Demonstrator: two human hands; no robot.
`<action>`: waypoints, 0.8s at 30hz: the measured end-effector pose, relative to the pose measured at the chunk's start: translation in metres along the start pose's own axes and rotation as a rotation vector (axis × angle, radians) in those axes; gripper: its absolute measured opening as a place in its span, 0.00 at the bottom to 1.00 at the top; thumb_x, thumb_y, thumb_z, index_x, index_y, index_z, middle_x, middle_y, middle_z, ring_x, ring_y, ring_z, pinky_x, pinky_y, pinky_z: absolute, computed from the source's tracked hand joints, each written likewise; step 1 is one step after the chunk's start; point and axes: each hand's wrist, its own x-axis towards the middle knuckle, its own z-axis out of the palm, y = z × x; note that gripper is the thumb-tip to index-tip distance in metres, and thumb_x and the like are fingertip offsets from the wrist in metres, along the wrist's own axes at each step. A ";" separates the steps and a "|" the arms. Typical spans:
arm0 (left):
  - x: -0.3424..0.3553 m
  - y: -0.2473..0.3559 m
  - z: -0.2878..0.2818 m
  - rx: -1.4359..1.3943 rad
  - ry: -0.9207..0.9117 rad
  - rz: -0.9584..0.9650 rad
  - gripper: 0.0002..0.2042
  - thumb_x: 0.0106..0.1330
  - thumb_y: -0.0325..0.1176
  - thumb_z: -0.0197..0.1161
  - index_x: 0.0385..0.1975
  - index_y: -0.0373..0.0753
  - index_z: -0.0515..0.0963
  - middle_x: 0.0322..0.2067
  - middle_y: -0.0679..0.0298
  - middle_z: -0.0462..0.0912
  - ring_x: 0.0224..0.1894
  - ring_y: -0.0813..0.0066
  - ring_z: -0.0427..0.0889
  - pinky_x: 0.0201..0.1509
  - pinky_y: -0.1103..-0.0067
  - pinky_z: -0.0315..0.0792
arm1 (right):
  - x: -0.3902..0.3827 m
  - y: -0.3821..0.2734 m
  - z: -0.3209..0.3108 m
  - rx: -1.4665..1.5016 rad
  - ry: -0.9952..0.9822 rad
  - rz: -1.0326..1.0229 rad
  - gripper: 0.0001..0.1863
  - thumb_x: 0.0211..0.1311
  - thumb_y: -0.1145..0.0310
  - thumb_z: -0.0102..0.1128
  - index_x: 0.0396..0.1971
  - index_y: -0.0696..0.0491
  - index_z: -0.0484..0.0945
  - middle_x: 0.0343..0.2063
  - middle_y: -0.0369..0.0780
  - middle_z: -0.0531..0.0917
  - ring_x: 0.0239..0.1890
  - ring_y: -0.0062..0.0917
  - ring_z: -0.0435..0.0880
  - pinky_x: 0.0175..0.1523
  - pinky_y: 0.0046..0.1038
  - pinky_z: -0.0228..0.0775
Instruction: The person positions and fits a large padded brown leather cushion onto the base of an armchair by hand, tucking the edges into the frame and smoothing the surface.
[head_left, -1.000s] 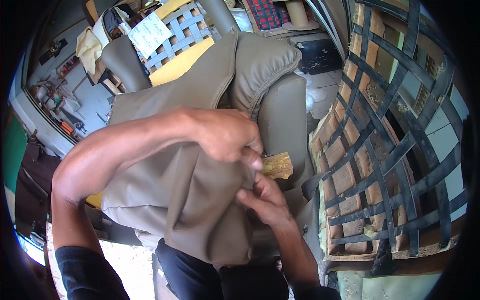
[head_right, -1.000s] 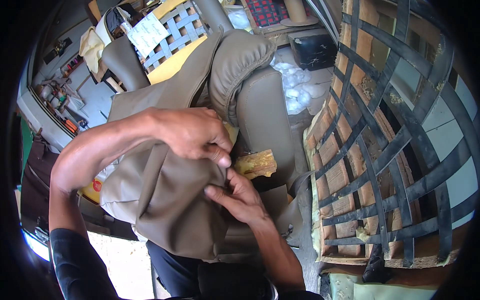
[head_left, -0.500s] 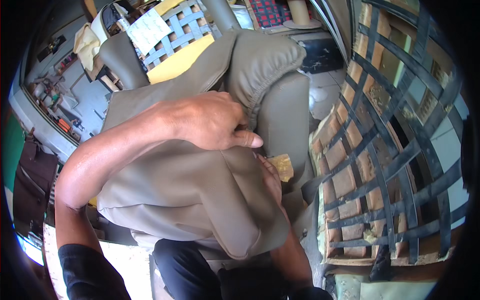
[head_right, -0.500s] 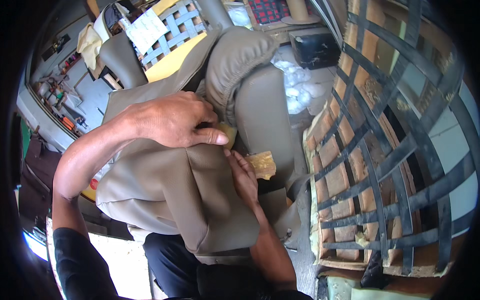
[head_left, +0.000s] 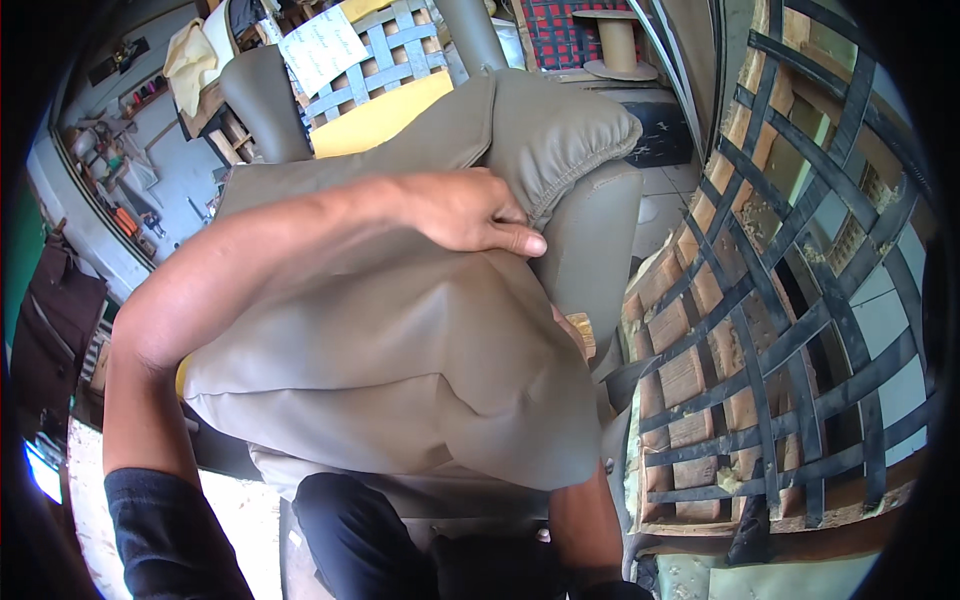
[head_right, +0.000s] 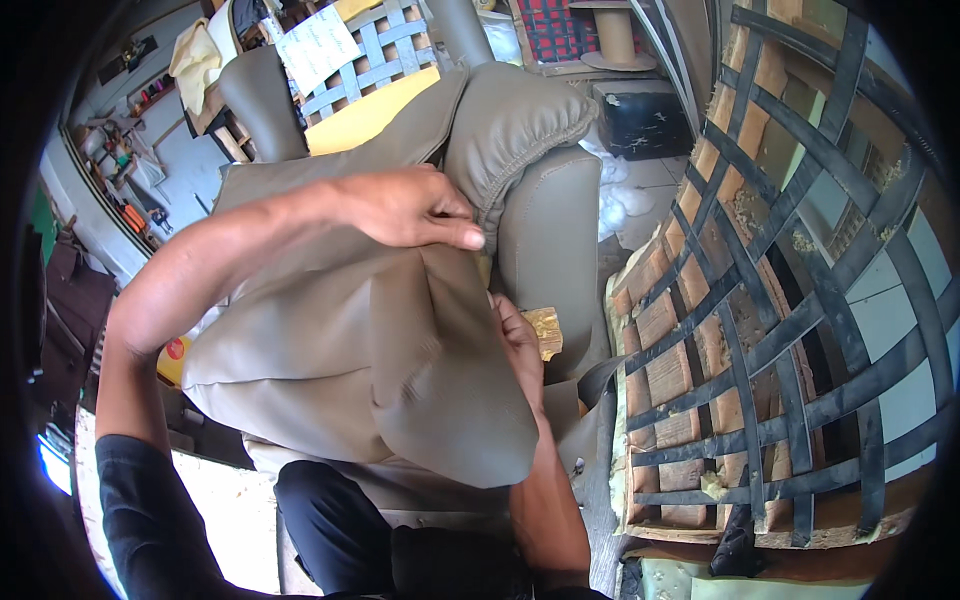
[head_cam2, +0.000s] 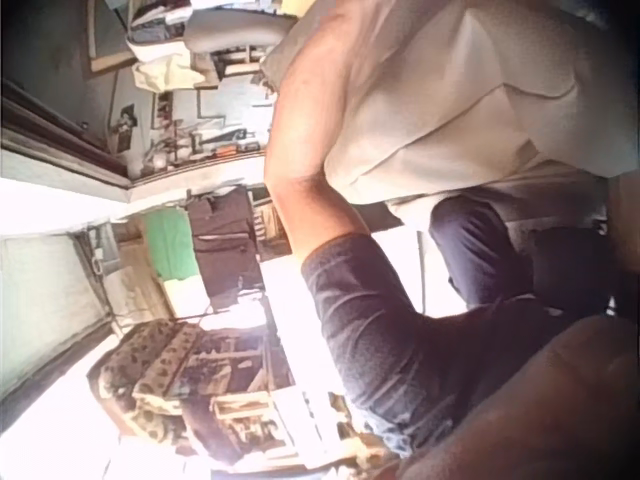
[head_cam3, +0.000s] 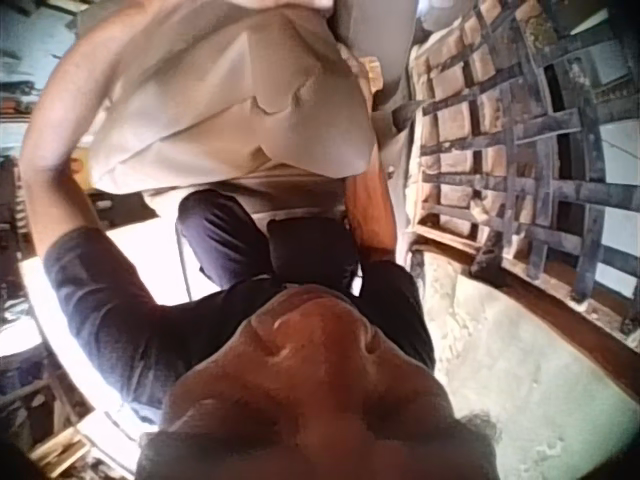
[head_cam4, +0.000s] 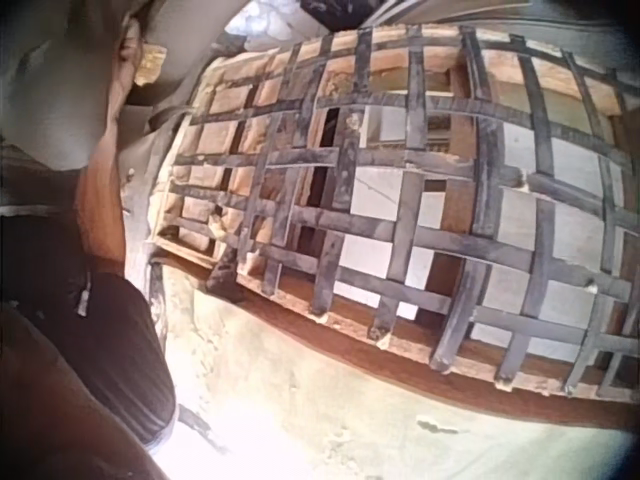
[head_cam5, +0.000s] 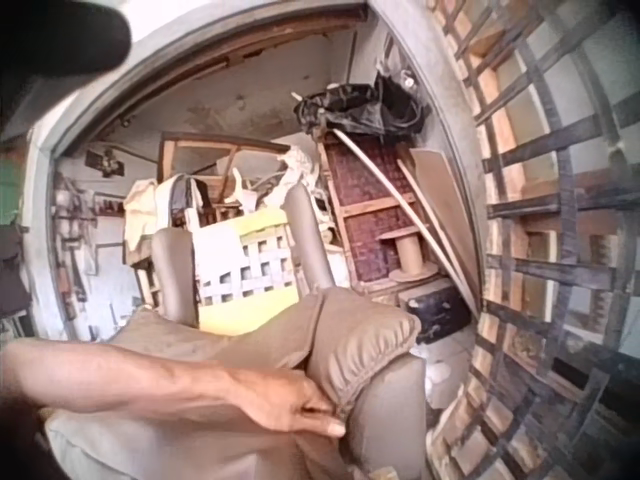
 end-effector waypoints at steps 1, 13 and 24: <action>-0.003 -0.001 -0.008 -0.126 -0.074 -0.032 0.25 0.73 0.56 0.53 0.29 0.37 0.75 0.27 0.57 0.78 0.33 0.61 0.77 0.40 0.65 0.69 | 0.002 0.001 -0.002 0.004 -0.064 -0.002 0.11 0.71 0.72 0.54 0.50 0.57 0.78 0.40 0.34 0.84 0.37 0.16 0.83 0.43 0.19 0.77; -0.002 -0.014 0.023 0.001 0.165 0.226 0.13 0.73 0.40 0.58 0.30 0.37 0.75 0.18 0.56 0.75 0.24 0.51 0.75 0.34 0.62 0.69 | 0.053 0.032 -0.050 -0.815 0.082 -0.171 0.16 0.70 0.67 0.56 0.51 0.61 0.79 0.41 0.39 0.86 0.39 0.19 0.84 0.44 0.23 0.77; 0.016 -0.084 0.058 0.520 0.670 0.531 0.07 0.69 0.35 0.58 0.31 0.42 0.70 0.26 0.65 0.74 0.30 0.67 0.79 0.42 0.71 0.72 | 0.053 0.019 -0.049 -0.737 0.081 -0.161 0.17 0.68 0.65 0.57 0.50 0.61 0.79 0.40 0.40 0.86 0.40 0.19 0.83 0.44 0.25 0.76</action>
